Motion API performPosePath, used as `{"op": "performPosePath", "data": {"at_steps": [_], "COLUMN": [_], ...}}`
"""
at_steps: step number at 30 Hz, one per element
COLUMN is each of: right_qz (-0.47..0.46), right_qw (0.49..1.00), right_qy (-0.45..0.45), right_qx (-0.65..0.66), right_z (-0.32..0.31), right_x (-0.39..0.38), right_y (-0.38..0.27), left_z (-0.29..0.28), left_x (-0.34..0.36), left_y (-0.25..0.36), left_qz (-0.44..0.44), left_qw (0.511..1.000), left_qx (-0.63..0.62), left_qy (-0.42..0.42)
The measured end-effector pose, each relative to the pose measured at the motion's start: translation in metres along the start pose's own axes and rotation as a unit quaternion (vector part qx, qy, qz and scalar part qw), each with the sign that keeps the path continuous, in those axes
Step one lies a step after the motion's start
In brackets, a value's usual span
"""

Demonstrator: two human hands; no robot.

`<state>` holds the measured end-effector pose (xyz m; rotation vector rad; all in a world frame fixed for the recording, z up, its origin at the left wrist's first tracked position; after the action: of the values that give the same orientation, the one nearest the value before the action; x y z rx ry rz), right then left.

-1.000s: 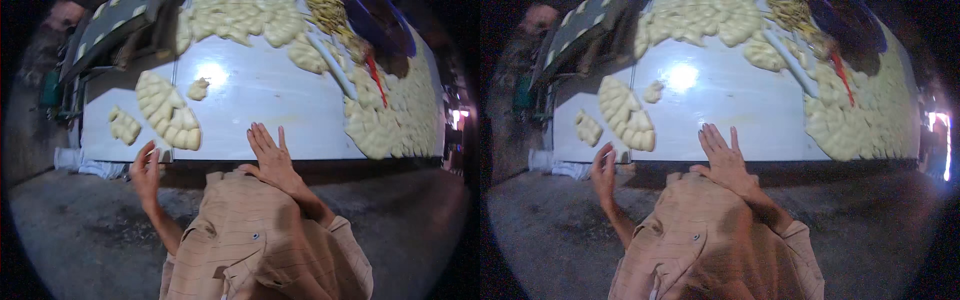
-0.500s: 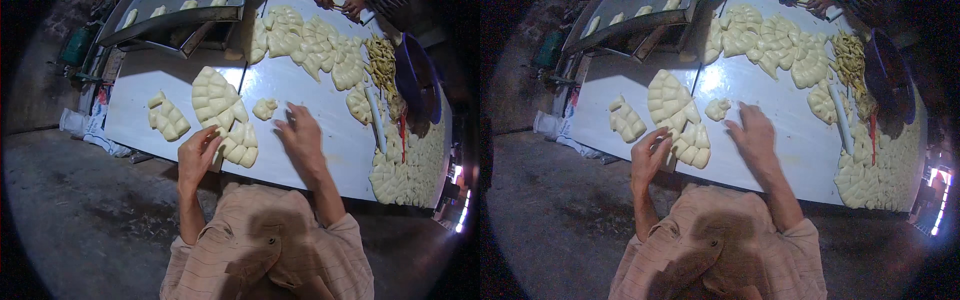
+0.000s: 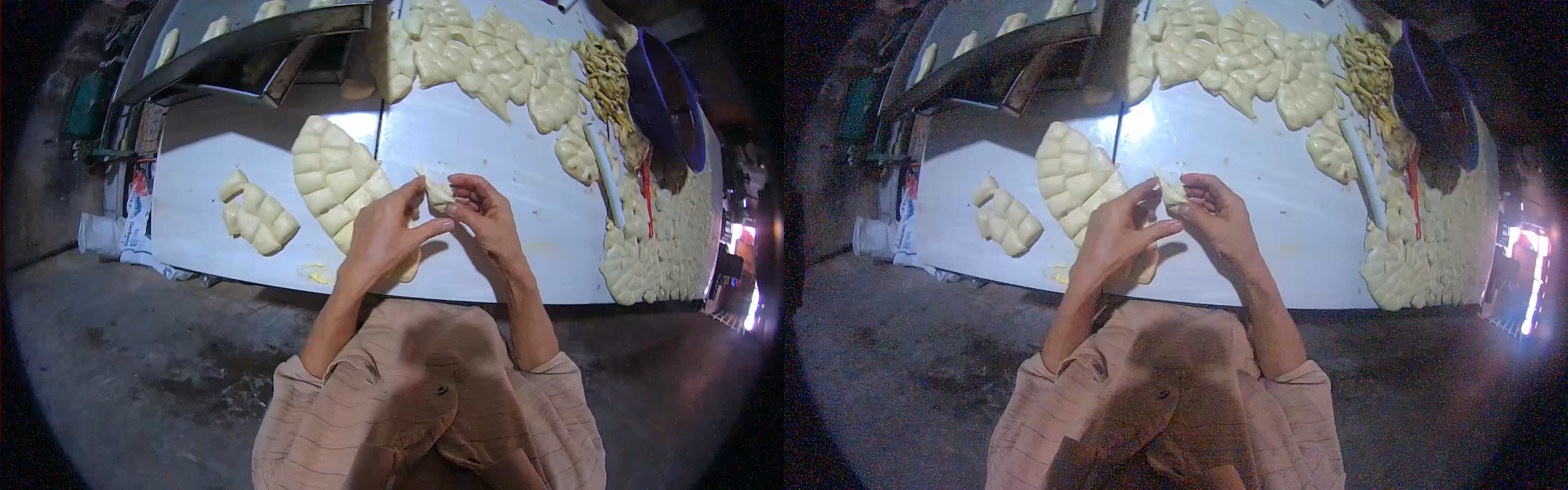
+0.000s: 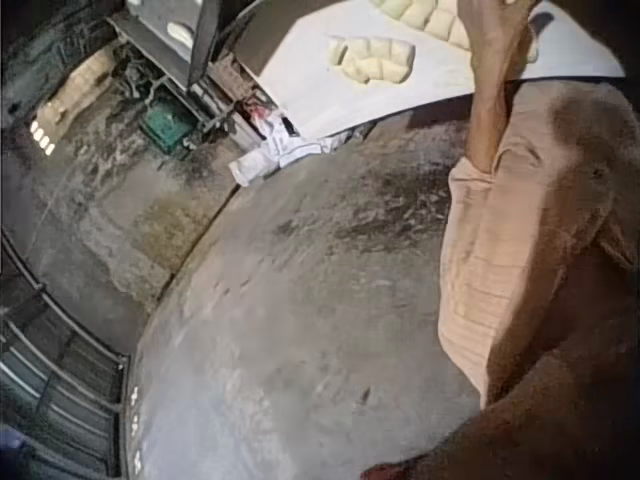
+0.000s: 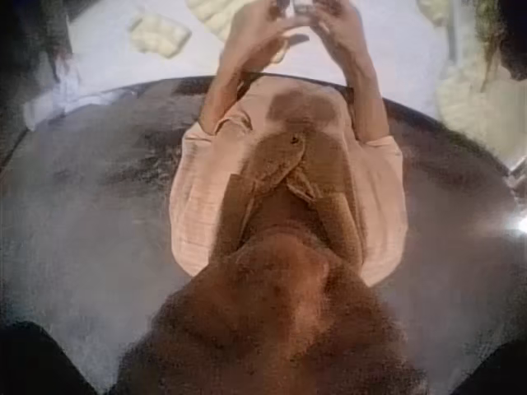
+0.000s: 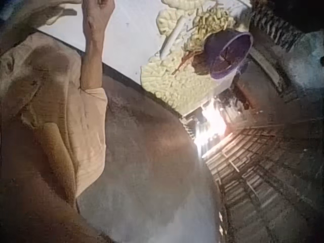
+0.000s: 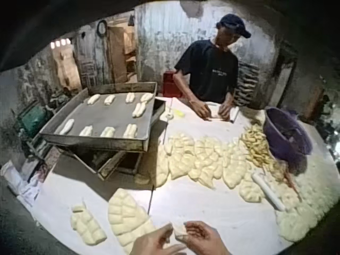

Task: The person flattens pieces of dough by hand and with a roller, spreads chocolate filling onto them, adds fruit pieces, rolls the dough, and places the rolled dough onto a baking tray.

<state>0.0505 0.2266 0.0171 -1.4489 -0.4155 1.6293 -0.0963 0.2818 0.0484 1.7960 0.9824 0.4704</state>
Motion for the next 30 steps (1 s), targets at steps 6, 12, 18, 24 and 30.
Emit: {"op": "performPosePath", "data": {"at_steps": [6,12,18,24,30], "right_qz": [-0.030,-0.075,-0.202,-0.130,-0.196], "right_qw": [0.996,0.972,0.892,0.947,0.914], "right_qy": [0.013,0.152,0.136,0.022,-0.013], "right_qx": [0.083,-0.165,-0.381,-0.294,-0.355], "right_z": [-0.029,-0.013,0.001,-0.015,-0.020], "right_x": [-0.003,0.002,0.006,-0.001,-0.018], "right_y": [0.016,-0.007,-0.023,-0.023,-0.043], "left_z": [0.008,-0.010,-0.002,0.013,0.045], "left_x": [0.008,0.024,0.023,0.030,0.024], "left_y": [-0.012,-0.003,0.014,0.010,0.000], "left_qz": [-0.025,0.094,0.172,0.140,-0.043], "left_qw": [0.998,0.987,0.959,0.985,0.977], "left_qx": [-0.062,0.125,0.224,0.085,-0.190], "left_qy": [0.009,0.033,0.004,-0.056,-0.084]}}
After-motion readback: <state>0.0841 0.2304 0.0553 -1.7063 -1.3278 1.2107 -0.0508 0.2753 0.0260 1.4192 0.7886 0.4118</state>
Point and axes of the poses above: each hand's wrist, its own x-axis towards the middle knuckle, its own z-axis out of the palm, y = z × x, the point moved 9 cm from there along x, towards the middle knuckle, and after that the axes turned 12 degrees about z, right-handed, at the moved point
